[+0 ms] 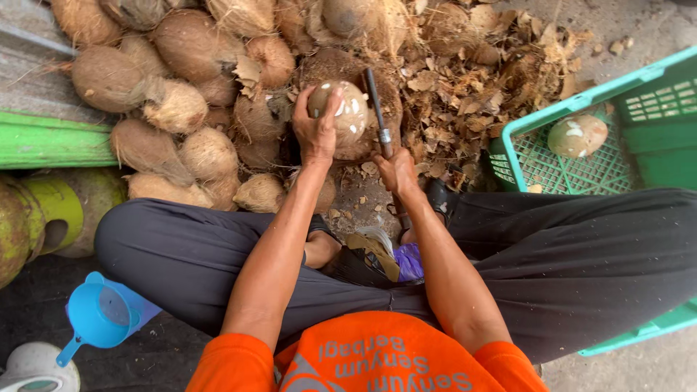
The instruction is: The person sits on the ground and trims the outer husk off coconuts one at a time using a heavy bladed machete, striking the husk and rotating the coconut between strikes. Trimmed coconuts are placed into a green plastic crate beside them.
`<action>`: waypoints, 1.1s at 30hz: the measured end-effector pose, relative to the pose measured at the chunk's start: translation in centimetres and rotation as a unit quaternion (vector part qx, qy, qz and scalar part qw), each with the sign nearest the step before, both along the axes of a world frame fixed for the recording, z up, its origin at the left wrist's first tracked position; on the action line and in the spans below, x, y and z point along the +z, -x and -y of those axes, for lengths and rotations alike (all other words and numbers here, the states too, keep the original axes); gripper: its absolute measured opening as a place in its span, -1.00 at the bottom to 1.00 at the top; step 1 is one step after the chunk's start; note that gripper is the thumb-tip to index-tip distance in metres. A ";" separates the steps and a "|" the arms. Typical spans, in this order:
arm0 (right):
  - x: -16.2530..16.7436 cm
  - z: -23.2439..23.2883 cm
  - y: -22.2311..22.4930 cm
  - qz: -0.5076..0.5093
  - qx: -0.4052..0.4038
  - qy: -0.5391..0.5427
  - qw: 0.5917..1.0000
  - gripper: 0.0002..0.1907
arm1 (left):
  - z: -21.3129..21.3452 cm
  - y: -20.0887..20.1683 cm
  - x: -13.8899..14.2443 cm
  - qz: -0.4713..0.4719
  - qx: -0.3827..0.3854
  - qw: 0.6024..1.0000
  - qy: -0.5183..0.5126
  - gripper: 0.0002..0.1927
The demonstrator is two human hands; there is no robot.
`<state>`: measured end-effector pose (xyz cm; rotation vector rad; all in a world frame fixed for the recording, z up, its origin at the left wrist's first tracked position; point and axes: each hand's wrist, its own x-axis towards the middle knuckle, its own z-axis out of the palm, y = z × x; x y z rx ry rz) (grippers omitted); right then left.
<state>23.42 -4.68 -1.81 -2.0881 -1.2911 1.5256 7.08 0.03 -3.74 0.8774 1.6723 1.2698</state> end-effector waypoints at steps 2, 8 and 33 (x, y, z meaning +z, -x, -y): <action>-0.4 0.2 -0.1 -0.013 0.003 -0.005 1.000 -0.66 | -0.3 -3.5 0.7 0.068 -0.042 0.995 -0.063 -0.15; 1.1 -0.5 0.1 -0.076 -0.038 -0.010 0.996 -0.65 | -2.1 -18.3 5.7 0.063 -0.210 0.974 -0.058 -0.27; -2.3 -1.1 1.8 -0.207 -0.121 -0.026 0.970 -0.73 | 3.6 -16.5 -1.4 -0.269 -0.396 0.759 -0.442 -0.88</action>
